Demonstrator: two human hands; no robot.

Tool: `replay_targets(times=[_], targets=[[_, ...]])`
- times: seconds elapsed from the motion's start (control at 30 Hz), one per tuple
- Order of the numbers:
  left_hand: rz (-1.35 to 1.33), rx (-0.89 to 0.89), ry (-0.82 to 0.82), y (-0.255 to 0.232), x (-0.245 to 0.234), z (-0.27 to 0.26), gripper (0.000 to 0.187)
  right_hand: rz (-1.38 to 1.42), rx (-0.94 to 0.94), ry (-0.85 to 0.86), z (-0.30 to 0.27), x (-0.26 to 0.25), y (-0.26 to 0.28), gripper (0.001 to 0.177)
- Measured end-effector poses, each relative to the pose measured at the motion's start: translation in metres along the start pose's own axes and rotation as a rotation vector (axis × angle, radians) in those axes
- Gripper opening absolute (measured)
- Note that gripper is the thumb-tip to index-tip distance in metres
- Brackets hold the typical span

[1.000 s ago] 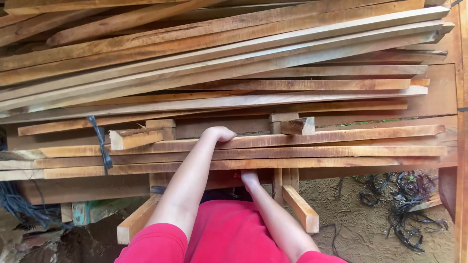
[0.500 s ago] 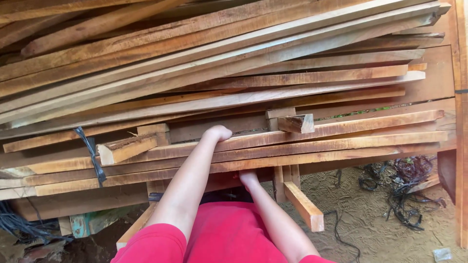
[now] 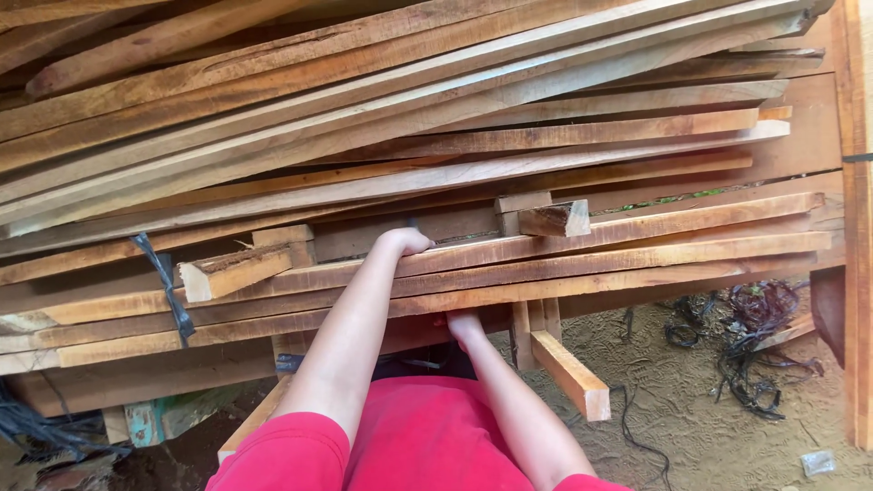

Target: Bundling multiple wooden planks together using plastic ties or straps.

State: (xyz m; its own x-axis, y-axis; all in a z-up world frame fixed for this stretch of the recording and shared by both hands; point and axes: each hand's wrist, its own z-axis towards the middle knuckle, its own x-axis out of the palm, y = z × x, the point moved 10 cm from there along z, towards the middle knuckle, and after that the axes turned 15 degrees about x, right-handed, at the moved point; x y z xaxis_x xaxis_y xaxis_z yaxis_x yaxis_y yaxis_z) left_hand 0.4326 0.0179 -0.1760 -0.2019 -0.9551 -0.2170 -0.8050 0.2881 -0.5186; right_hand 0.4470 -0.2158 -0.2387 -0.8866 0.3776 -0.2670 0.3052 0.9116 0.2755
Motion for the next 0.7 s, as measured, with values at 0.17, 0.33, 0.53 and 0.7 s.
replay_targets(times=[0.17, 0.33, 0.53, 0.7], targets=[[0.106, 0.145, -0.123, -0.025, -0.014, 0.001, 0.047, 0.03, 0.071, 0.051, 0.028, 0.002, -0.017, 0.051], [-0.088, 0.214, -0.538, -0.03, -0.039, -0.032, 0.043, 0.212, 0.14, 0.133, 0.076, -0.004, -0.077, 0.034], [0.009, 0.393, -0.81, -0.075, -0.036, -0.09, 0.05, -0.333, -0.183, -0.009, -0.076, -0.067, 0.04, 0.034], [-0.095, 0.26, -0.912, -0.04, -0.054, -0.049, 0.048, -0.569, -0.28, -0.084, -0.111, -0.081, 0.078, 0.038]])
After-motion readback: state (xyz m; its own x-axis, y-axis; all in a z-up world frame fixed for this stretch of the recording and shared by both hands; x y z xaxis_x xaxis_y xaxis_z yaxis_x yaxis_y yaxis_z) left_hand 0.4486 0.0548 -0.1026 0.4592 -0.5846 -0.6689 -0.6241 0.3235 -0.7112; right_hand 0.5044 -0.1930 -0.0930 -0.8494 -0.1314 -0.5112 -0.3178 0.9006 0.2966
